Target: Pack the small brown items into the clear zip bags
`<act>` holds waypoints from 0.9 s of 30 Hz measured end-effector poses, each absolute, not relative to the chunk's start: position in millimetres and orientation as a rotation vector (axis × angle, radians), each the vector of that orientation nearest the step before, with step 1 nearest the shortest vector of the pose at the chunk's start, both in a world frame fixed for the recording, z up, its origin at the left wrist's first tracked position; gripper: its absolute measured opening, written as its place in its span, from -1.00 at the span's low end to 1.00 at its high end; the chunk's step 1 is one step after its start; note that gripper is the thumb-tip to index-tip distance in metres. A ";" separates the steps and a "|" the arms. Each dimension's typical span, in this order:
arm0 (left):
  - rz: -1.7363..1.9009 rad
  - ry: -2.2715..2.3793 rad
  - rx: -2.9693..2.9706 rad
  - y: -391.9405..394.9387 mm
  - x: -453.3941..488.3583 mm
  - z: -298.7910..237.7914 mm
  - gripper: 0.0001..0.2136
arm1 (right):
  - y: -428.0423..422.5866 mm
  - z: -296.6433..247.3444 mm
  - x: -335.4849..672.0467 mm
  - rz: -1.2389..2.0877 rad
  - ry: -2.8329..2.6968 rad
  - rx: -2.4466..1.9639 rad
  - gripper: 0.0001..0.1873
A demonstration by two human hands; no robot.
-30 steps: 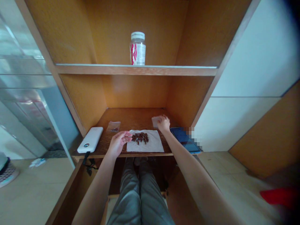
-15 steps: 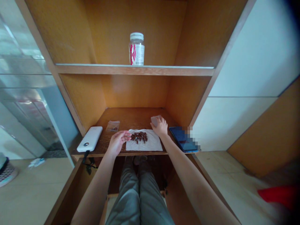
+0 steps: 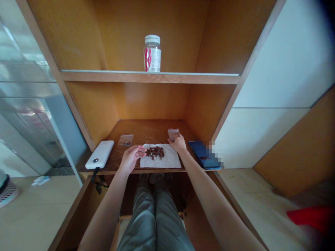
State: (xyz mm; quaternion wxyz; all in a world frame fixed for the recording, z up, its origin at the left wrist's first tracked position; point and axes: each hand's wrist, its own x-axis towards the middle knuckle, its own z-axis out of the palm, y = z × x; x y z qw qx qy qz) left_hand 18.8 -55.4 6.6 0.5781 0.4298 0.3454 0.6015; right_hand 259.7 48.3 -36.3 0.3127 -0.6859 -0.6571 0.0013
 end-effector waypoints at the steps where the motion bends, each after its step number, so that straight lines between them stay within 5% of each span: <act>1: 1.407 0.810 1.008 -55.4 18.8 6.5 -0.84 | 48.8 -36.5 259.7 0.005 -1.737 -1.805 -0.50; 21: 1.436 0.822 1.018 -54.2 20.5 2.8 -0.81 | 52.0 -43.6 258.9 -0.137 -1.760 -1.505 -0.42; 27: 1.566 1.152 1.395 -38.2 15.1 2.0 -0.79 | 49.0 -40.0 260.8 -0.151 -1.750 -1.357 -0.51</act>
